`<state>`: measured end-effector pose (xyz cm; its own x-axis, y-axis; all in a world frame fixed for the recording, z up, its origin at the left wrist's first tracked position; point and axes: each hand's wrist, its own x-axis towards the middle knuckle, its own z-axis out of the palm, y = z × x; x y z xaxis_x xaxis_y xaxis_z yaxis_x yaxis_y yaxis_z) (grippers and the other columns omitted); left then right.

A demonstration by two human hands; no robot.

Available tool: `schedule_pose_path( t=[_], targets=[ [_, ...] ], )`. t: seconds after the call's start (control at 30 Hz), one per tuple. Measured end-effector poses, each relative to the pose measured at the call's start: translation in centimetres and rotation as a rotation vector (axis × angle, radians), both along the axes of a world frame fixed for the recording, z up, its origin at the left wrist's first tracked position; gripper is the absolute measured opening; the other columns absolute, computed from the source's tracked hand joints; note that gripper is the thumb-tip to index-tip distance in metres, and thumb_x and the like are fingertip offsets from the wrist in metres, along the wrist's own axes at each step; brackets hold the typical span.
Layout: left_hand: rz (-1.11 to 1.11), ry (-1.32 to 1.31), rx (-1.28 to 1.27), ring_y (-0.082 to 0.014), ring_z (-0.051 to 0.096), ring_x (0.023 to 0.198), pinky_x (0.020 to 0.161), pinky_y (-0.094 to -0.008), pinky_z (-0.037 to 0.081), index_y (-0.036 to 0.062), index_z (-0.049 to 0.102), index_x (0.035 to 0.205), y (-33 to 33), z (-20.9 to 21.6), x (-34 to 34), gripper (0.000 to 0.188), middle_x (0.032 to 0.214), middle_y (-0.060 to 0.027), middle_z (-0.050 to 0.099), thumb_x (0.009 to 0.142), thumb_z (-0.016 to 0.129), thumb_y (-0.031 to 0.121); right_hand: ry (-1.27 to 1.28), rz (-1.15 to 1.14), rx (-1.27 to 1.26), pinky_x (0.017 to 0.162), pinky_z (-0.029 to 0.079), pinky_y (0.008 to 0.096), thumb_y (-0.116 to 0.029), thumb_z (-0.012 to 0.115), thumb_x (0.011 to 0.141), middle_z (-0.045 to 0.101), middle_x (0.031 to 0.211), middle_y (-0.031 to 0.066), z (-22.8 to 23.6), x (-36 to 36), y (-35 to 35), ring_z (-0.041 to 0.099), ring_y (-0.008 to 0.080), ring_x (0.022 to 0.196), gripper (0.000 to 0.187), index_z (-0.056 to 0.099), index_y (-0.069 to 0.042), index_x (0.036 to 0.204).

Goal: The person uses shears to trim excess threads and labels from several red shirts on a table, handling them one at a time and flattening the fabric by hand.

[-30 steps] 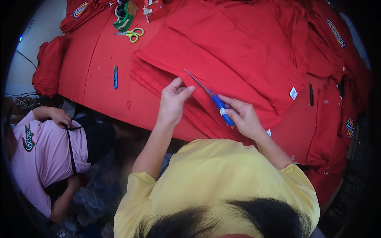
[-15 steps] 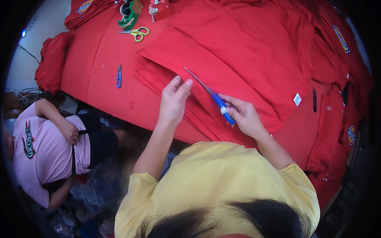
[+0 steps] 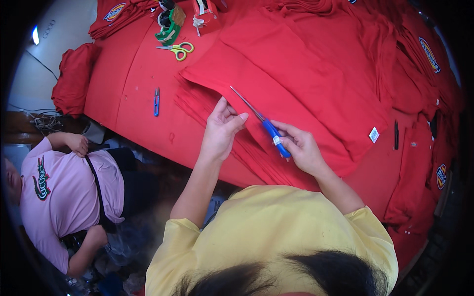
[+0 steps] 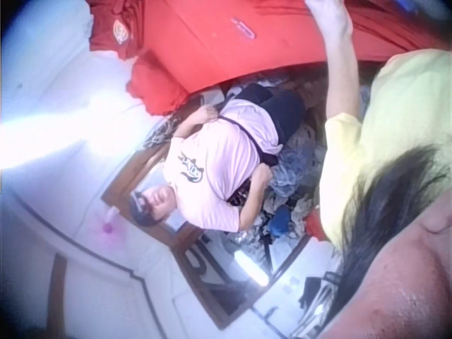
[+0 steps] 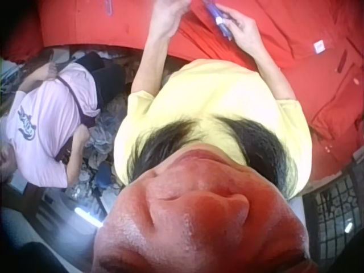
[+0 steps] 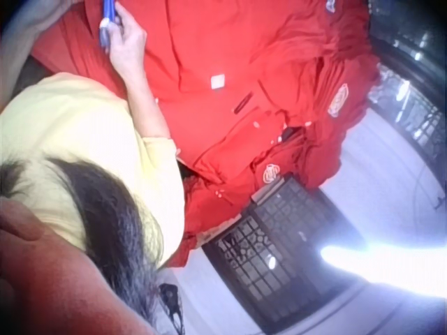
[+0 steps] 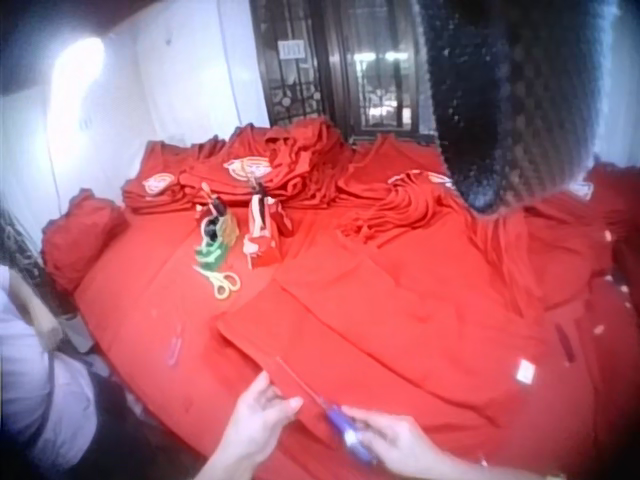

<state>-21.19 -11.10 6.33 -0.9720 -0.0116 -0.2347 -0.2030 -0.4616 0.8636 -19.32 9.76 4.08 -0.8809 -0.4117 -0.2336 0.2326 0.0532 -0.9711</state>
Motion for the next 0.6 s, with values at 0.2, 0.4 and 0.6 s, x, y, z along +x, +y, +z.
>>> schedule_pose_path(
  t=[0.2,0.4,0.6],
  targets=[
    [0.058,0.039,0.036,-0.0100,0.057,0.090,0.079,-0.0240,0.046,0.0017,0.047,0.127,-0.8,-0.5,-1.3,0.043,0.100,-0.0042,0.059,0.086,0.058,-0.003,0.267,0.028,0.084,0.074,0.048,0.0238,-0.007,0.054,0.090,0.061,0.096,0.0082,-1.2,-0.1,-0.4,0.059,0.0119,0.081,0.044,0.047,0.001,0.132],
    [-0.055,0.002,-0.051,-0.0116,0.056,0.102,0.090,-0.0260,0.043,0.0034,0.045,0.131,-1.4,-0.4,-1.1,0.048,0.113,-0.0053,0.058,0.085,0.055,-0.006,0.264,0.037,0.083,0.073,0.048,0.0262,-0.009,0.055,0.089,0.062,0.098,0.0099,-0.9,-1.5,-1.2,0.060,0.0141,0.079,0.045,0.047,-0.002,0.133],
    [0.030,0.029,0.072,-0.0108,0.056,0.103,0.089,-0.0255,0.044,0.0025,0.043,0.133,-2.2,-0.6,-2.6,0.050,0.113,-0.0051,0.059,0.085,0.056,-0.005,0.147,0.065,0.087,0.077,0.048,0.0265,-0.007,0.055,0.089,0.061,0.104,0.0097,-1.0,-2.1,-1.5,0.059,0.0136,0.084,0.045,0.046,0.000,0.133]
  ],
)
